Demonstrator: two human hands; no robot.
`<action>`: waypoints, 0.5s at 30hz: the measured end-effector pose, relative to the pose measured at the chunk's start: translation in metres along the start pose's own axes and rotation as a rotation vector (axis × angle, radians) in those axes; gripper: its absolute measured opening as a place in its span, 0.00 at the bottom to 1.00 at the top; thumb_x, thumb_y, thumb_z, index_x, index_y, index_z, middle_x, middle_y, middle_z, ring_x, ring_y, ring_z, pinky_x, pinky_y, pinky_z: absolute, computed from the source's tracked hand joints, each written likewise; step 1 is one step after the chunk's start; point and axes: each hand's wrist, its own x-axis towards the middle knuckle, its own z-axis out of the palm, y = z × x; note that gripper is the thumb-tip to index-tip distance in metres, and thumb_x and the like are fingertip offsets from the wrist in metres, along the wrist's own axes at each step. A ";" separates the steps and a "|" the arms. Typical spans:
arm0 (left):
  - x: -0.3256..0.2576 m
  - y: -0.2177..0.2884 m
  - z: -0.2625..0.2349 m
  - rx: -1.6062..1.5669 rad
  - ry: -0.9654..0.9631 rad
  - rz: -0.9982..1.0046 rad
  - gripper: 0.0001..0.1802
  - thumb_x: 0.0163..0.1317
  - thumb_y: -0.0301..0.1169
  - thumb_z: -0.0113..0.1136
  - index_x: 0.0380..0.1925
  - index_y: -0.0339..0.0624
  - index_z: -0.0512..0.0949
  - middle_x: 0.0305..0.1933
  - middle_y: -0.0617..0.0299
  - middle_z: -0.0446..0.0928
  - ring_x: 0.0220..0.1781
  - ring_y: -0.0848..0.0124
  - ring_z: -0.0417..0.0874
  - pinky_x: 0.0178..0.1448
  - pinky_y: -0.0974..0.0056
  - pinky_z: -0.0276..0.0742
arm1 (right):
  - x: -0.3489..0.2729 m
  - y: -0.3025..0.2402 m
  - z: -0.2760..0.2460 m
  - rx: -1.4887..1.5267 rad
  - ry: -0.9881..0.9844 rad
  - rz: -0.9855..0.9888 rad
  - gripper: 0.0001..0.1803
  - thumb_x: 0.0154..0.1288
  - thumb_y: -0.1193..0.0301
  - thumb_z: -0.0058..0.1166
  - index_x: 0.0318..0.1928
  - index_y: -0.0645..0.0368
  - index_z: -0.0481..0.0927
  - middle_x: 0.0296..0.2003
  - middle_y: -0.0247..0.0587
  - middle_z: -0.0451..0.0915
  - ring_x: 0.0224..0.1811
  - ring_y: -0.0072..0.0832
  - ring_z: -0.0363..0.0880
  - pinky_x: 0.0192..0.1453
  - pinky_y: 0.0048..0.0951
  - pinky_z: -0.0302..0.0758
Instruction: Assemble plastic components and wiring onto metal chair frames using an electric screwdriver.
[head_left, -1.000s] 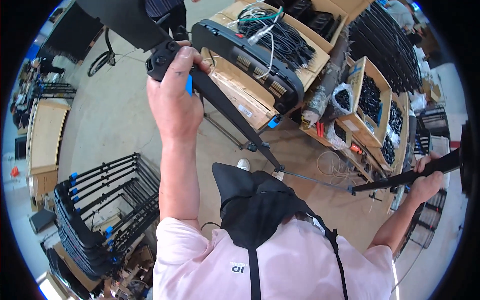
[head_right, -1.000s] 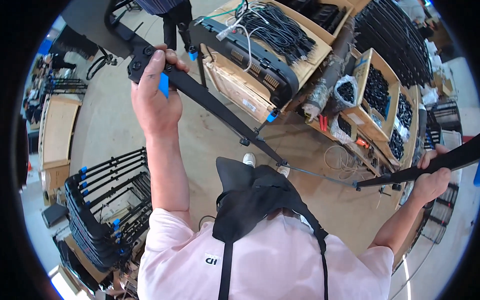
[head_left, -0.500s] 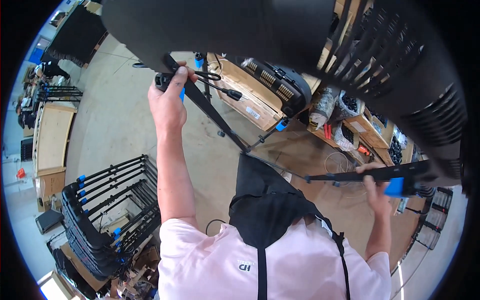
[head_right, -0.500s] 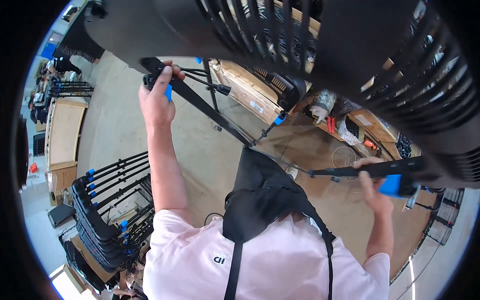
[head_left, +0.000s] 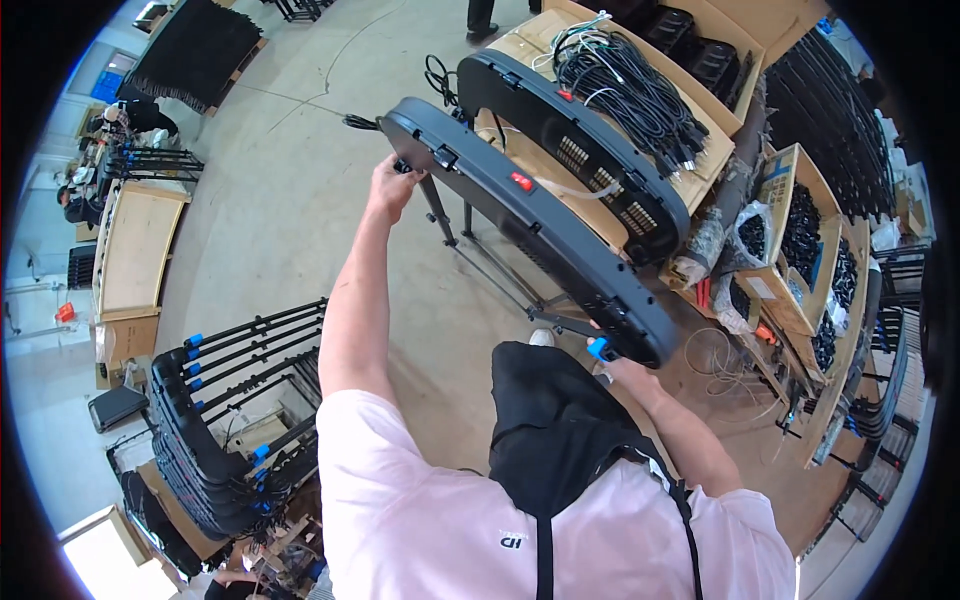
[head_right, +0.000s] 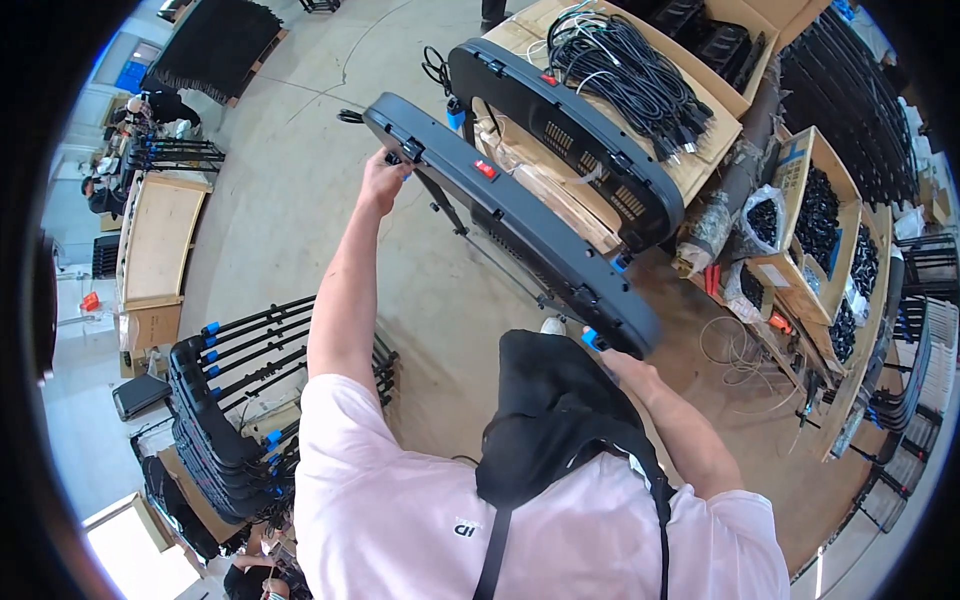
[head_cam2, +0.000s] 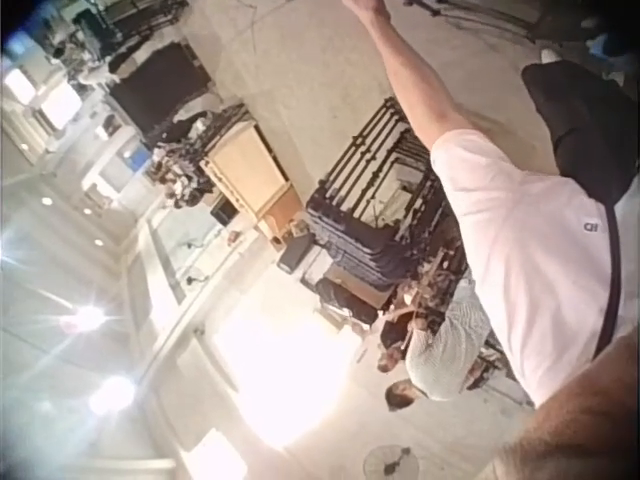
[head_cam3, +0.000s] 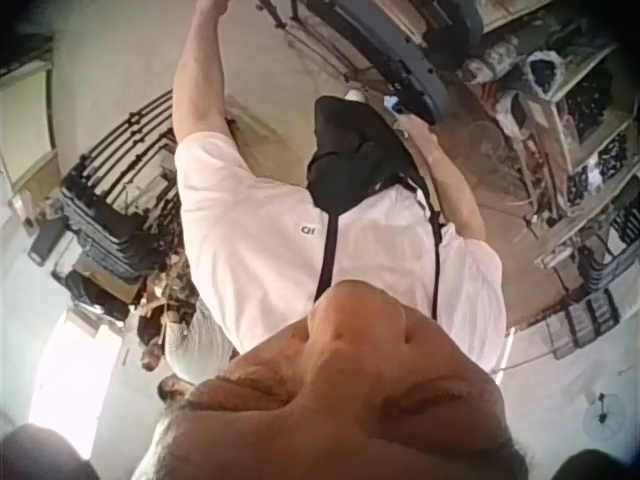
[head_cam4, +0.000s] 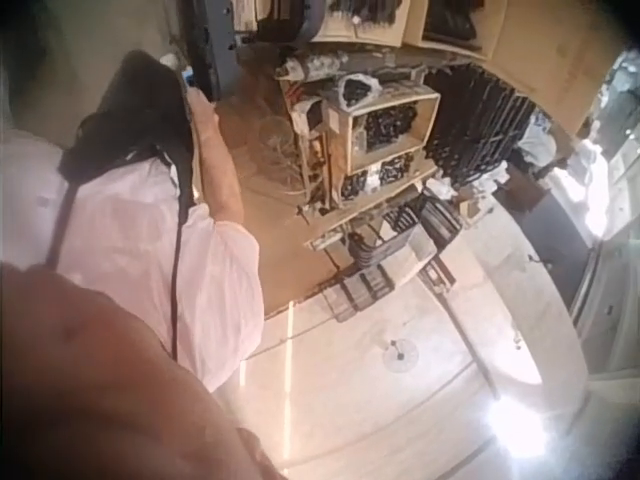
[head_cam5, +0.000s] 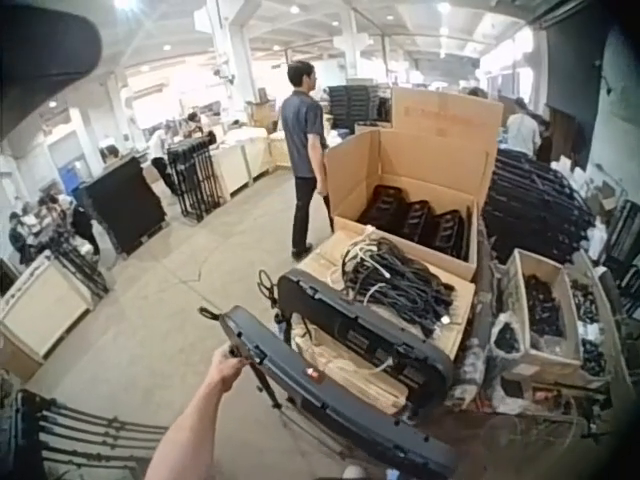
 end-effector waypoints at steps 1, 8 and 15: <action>0.009 -0.008 -0.005 0.053 0.011 -0.025 0.19 0.62 0.17 0.70 0.53 0.39 0.85 0.41 0.66 0.86 0.42 0.75 0.82 0.49 0.66 0.78 | 0.005 -0.017 0.007 0.169 -0.151 0.106 0.25 0.77 0.47 0.58 0.58 0.53 0.85 0.55 0.32 0.87 0.57 0.30 0.83 0.67 0.38 0.75; 0.075 -0.026 0.047 0.050 -0.069 -0.058 0.22 0.61 0.15 0.68 0.56 0.40 0.85 0.42 0.66 0.85 0.41 0.75 0.81 0.46 0.64 0.79 | 0.056 0.019 0.054 0.302 0.146 0.264 0.30 0.66 0.54 0.67 0.65 0.51 0.83 0.63 0.52 0.83 0.65 0.40 0.80 0.69 0.44 0.74; 0.070 -0.041 0.043 0.038 0.010 -0.043 0.23 0.64 0.15 0.64 0.59 0.42 0.83 0.43 0.67 0.82 0.43 0.76 0.78 0.46 0.68 0.74 | 0.036 -0.061 -0.009 0.267 0.441 -0.336 0.19 0.70 0.66 0.65 0.59 0.56 0.85 0.54 0.49 0.87 0.60 0.46 0.83 0.63 0.46 0.79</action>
